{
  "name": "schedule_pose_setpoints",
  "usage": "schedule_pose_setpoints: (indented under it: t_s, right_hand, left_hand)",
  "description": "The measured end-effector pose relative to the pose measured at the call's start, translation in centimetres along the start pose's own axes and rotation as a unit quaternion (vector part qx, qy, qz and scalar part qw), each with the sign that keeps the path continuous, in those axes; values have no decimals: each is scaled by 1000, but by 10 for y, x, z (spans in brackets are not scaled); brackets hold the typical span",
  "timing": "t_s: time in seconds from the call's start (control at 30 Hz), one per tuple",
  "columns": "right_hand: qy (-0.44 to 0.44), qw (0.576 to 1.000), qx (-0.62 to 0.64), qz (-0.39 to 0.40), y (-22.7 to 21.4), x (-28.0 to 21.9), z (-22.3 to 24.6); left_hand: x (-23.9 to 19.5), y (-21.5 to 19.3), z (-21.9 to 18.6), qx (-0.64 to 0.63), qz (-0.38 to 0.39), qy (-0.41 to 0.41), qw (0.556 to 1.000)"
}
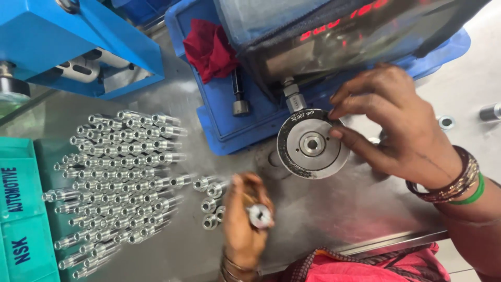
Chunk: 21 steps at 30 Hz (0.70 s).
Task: Inspecting and measuring small cylindrical metal components using a digital gauge at a workstation.
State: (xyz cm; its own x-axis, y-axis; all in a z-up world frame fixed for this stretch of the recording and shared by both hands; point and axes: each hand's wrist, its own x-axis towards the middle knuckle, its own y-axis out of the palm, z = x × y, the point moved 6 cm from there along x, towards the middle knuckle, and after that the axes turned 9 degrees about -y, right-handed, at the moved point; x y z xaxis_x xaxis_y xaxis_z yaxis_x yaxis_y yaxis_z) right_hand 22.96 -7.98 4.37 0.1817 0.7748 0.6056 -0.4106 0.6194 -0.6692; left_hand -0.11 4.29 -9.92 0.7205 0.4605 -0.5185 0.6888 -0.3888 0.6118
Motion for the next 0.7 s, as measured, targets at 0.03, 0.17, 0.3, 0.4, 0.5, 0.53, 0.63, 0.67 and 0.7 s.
schedule_pose_setpoints:
  t_s: [0.03,0.17,0.3,0.4,0.5,0.53,0.63,0.67,0.7]
  right_hand:
    - [0,1000,-3,-1,1,0,1]
    - [-24,1000,8,11,7,-1,6]
    - [-35,999,31,20,11,-3,7]
    - [-20,998,57,34,12,-2,8]
    - [-23,994,86,68,15,1,11]
    - [-23,994,85,67,15,-1,11]
    - [-36,995,36,85,19,-5,12]
    - [-28,995,33,87,20,-6,11]
    - [-21,995,28,89,20,-7,9]
  left_hand:
    - [-4,-7,15,0,3,0,1000]
    - [-15,-23,74,58,-26,-130,989]
    - [-16,-12,89,1,11,-137,991]
    - [-18,-9,83,16,34,-106,994]
    - [-22,-6,65,112,44,-77,990]
    - [-23,-3,55,113,44,-77,990]
    - [-37,22,3,475,22,245,845]
    - [-34,16,-3,471,-31,204,858]
    - [-32,9,-9,463,-82,161,868]
